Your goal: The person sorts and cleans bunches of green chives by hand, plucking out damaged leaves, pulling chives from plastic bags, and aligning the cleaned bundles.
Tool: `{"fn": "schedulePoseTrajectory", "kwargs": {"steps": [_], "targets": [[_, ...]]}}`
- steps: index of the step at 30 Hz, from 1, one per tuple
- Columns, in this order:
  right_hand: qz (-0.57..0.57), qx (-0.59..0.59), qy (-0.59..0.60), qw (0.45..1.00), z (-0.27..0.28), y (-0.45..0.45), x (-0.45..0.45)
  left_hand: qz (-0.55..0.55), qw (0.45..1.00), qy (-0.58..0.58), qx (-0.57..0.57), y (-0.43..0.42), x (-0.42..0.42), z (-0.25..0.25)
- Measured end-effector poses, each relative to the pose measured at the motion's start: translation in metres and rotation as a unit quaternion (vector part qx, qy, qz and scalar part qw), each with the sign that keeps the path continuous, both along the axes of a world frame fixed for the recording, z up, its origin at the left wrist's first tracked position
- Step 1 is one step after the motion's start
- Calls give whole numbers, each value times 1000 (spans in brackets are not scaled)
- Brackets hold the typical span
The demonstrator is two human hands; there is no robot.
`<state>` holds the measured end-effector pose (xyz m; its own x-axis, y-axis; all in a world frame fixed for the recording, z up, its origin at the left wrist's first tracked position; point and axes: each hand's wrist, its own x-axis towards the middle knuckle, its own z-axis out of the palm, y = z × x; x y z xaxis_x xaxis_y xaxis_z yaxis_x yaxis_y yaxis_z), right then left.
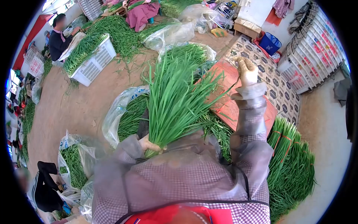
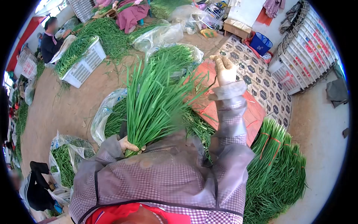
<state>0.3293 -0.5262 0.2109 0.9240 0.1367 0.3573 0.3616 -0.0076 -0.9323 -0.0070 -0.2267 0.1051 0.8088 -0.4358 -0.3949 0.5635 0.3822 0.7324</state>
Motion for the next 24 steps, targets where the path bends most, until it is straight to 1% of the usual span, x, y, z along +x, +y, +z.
{"fn": "schedulePoseTrajectory", "kwargs": {"steps": [1,3,4,5,6,8,9,11,12,13,14,15,16,17,19,20,21,23,24], "targets": [[52,-38,-8,998,15,-1,-11,3,1000,5,-19,1,0,-4],[100,-77,-15,992,27,4,-21,2,999,11,-38,2,-1,-9],[147,-192,-59,968,28,9,-23,1,999,22,-42,2,-1,-10],[192,-304,-101,928,30,16,-26,-1,998,33,-47,2,-1,-11],[181,-398,-108,893,31,25,-32,-3,998,34,-47,1,0,-9],[209,-498,-88,837,30,46,-35,-24,1000,3,4,1,3,-4],[227,-541,-73,806,33,55,-39,-26,1000,3,4,1,4,-6],[253,-545,-99,793,-7,67,-32,-29,998,-51,31,2,3,-15],[293,-531,-111,787,-19,70,-30,-30,998,-51,32,3,3,-15],[261,-461,-248,811,-46,69,-24,-34,997,-58,35,3,4,-16],[260,-461,-248,811,-44,67,-19,-37,996,-65,38,3,4,-16],[217,-415,-148,871,-37,66,-12,-36,997,-65,38,2,5,-13],[173,-362,-45,915,-29,65,-4,-24,998,-59,27,-1,3,-8],[124,-302,60,943,-23,62,1,-12,998,-53,18,-1,1,-4],[95,-160,94,978,-4,46,5,-20,998,-49,30,4,2,-9],[96,-161,94,978,9,40,-1,-28,998,-45,41,5,2,-12],[156,-153,87,972,37,33,-23,-28,998,-45,39,4,2,-10],[215,-146,82,962,42,30,-43,-14,999,-20,46,1,2,-3],[254,-216,-40,942,30,35,-48,-14,999,-19,44,1,2,-4]]}}
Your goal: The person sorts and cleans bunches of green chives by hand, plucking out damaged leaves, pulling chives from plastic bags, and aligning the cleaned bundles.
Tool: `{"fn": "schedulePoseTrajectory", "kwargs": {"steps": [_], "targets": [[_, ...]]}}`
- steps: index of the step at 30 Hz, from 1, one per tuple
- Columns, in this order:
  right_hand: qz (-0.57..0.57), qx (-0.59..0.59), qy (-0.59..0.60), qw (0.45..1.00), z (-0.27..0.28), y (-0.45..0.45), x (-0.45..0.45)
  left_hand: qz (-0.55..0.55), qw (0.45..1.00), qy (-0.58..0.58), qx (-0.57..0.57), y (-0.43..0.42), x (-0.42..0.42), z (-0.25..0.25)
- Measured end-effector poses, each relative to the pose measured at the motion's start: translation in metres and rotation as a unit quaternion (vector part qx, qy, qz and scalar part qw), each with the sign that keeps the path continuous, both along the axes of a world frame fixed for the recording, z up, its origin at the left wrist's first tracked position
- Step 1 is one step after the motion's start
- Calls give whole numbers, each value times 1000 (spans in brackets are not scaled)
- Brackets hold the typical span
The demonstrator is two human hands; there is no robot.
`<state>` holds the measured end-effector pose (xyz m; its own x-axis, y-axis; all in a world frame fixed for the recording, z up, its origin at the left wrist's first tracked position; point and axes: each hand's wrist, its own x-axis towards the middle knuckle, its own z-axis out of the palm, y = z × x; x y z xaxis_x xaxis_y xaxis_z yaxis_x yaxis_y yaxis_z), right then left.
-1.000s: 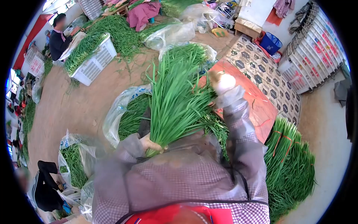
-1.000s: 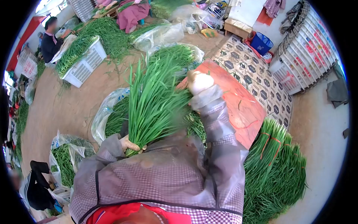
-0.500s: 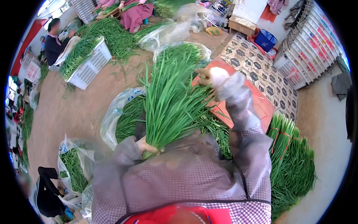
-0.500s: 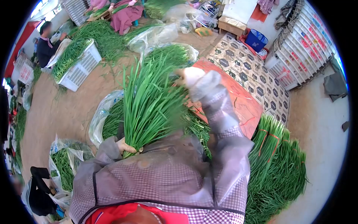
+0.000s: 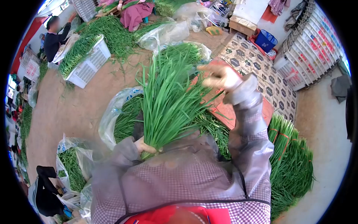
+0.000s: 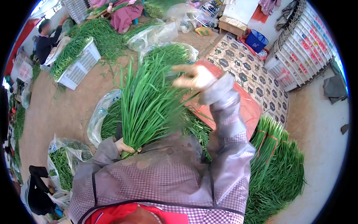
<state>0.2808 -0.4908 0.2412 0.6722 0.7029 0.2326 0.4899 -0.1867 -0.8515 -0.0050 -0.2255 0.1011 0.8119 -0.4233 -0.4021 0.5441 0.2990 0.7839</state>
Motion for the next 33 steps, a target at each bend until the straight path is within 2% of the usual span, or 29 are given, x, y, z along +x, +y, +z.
{"fn": "schedulePoseTrajectory", "kwargs": {"steps": [2,3,5,6,7,8,9,10,12,14,15,16,17,18,20,22,23,24,26,28,30,31,33], "targets": [[67,-143,-134,978,-11,8,-14,11,998,48,-37,2,-1,-3],[69,-244,-144,957,-10,10,-19,9,998,48,-36,2,-1,-5],[66,-273,-175,944,-26,6,-5,2,998,27,-61,4,1,-11],[-24,-115,-78,990,-29,4,0,4,998,24,-62,3,1,-11],[-112,49,25,992,-35,2,5,8,998,28,-64,2,-1,-12],[-141,165,11,976,-41,1,18,9,997,31,-66,3,-2,-11],[-206,187,7,961,-20,-2,7,12,998,28,-63,4,-2,-8],[-156,172,109,966,2,-16,4,19,997,35,-68,4,-2,-4],[-65,142,66,985,20,-46,-9,31,996,39,-73,4,-4,-2],[127,117,44,984,28,-51,-22,48,991,55,-109,4,-5,-1],[211,4,159,964,40,-48,-31,52,991,53,-109,4,-5,-1],[274,-130,248,920,52,-45,-39,57,992,54,-102,4,-5,1],[258,-147,23,955,36,-37,-43,62,992,55,-95,3,-4,2],[176,-157,8,972,27,-30,-46,64,992,52,-95,3,-3,3],[91,-163,-4,982,29,-12,-58,49,996,45,-59,1,-3,6],[86,-212,-137,964,54,12,-75,39,997,43,-56,-1,-2,5],[103,-238,-263,929,18,25,-69,31,997,44,-53,-2,-2,5],[105,-216,-339,910,-21,29,-53,20,998,44,-41,-3,-1,9],[65,-118,-341,930,-116,31,15,12,998,22,-55,-1,-4,0],[-66,-15,-350,934,-140,-7,72,10,998,12,-61,1,-12,-7],[-231,-19,-241,942,-66,-18,51,20,998,4,-65,3,-13,-2],[-289,-54,-44,955,-3,-19,22,29,997,-5,-71,3,-13,2],[-236,58,-22,970,2,-37,33,57,994,22,-91,4,-12,11]]}}
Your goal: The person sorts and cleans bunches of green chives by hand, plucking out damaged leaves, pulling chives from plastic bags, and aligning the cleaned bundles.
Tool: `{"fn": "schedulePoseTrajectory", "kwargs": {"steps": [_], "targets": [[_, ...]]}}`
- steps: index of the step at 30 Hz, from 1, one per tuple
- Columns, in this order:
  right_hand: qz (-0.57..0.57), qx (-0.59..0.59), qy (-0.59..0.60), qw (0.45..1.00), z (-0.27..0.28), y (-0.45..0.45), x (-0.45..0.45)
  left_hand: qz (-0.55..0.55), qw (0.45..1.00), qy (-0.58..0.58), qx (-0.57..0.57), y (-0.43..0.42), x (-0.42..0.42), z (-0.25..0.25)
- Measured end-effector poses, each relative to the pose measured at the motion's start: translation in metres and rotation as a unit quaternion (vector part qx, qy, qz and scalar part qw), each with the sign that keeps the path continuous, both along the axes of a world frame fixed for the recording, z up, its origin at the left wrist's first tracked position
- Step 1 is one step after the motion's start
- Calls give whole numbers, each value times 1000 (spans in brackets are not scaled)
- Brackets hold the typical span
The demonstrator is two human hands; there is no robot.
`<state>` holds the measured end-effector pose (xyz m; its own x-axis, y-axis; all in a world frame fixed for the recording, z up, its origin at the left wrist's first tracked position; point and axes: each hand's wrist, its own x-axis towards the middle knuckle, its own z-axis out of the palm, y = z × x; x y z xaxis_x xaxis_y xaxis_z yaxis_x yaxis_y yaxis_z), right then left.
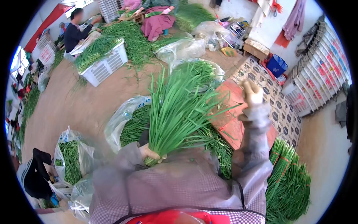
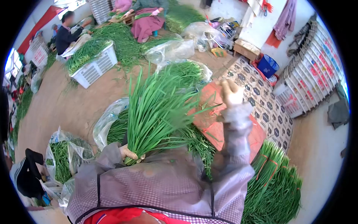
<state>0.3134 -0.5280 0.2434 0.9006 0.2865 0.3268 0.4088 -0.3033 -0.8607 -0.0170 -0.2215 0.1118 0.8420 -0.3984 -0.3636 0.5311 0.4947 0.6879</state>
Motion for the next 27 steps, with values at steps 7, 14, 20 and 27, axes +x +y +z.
{"fn": "schedulePoseTrajectory", "kwargs": {"steps": [7,14,20,27], "targets": [[368,-43,262,891,41,18,-94,117,992,-26,46,9,22,30],[371,56,31,926,68,85,-126,118,954,-122,248,41,32,30],[202,-411,-334,824,-4,163,-83,203,880,-209,375,38,20,23],[-18,-393,-268,880,-55,45,-26,106,608,-171,768,58,-2,-5]]}}
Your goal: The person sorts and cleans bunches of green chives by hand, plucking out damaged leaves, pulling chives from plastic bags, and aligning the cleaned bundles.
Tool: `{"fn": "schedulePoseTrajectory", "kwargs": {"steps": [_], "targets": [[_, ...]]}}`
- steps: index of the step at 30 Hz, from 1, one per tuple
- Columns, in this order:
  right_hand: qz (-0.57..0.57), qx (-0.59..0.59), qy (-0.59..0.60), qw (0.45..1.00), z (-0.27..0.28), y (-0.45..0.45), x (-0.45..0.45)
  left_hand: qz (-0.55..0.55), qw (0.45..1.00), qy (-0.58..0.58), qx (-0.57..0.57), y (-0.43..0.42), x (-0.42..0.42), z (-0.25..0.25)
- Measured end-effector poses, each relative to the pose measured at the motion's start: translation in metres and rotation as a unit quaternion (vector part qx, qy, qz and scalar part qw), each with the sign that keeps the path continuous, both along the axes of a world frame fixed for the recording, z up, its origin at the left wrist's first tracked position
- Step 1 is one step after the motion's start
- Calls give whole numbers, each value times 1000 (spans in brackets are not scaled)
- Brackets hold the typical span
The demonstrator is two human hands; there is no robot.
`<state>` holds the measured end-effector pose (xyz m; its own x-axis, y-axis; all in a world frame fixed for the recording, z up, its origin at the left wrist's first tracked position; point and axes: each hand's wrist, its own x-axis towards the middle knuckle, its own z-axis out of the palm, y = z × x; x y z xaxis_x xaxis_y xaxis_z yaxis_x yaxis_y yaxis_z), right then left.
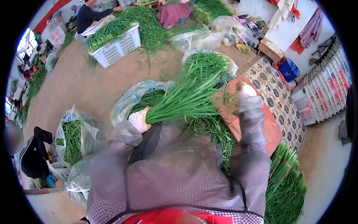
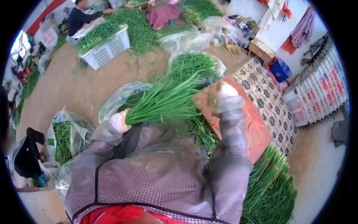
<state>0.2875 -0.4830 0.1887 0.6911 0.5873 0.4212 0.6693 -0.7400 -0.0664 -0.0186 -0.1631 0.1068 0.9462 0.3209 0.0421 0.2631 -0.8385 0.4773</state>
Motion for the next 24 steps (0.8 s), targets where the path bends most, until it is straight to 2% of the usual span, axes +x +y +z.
{"fn": "schedulePoseTrajectory", "kwargs": {"steps": [2,3,4,5,6,7,8,9,11,13,15,17,18,19,20,21,22,23,24], "targets": [[-35,71,71,994,-11,-27,32,-5,999,-34,37,-1,0,-8],[-41,145,113,982,-6,-32,34,-8,999,-33,34,-3,1,-9],[-50,193,243,949,2,-41,34,-3,999,-25,44,-5,1,-9],[-54,192,243,949,7,-45,30,2,998,-17,55,-7,2,-9],[-1,320,307,896,12,-44,22,0,998,-16,53,-9,3,-9],[53,440,362,820,20,-40,11,-4,997,-34,65,-10,3,-10],[56,454,400,794,33,-34,-1,-9,996,-52,77,-12,3,-10],[55,456,401,793,39,-26,-10,-10,996,-50,78,-13,3,-10],[168,388,352,835,44,-8,-25,-10,993,-51,102,-15,2,-10],[278,226,195,913,37,13,-29,-8,993,-52,106,-18,2,-9],[304,129,64,942,35,41,-49,-6,992,-52,111,-19,2,-10],[349,3,47,936,-2,58,-49,-9,989,-66,132,-18,1,-13],[251,-185,107,944,-9,64,-51,-10,989,-64,133,-18,0,-13],[252,-184,108,944,-25,61,-42,-13,987,-65,145,-18,-1,-13],[248,23,174,953,-48,51,-23,-15,985,-67,156,-18,-1,-14],[235,228,231,916,-62,43,-3,-10,985,-67,156,-19,0,-14],[191,341,346,853,-68,35,18,-14,985,-71,159,-18,-1,-15],[139,443,451,762,-72,31,31,-20,984,-73,162,-17,-1,-15],[138,444,452,761,-64,32,30,-21,984,-72,163,-16,-2,-13]]}}
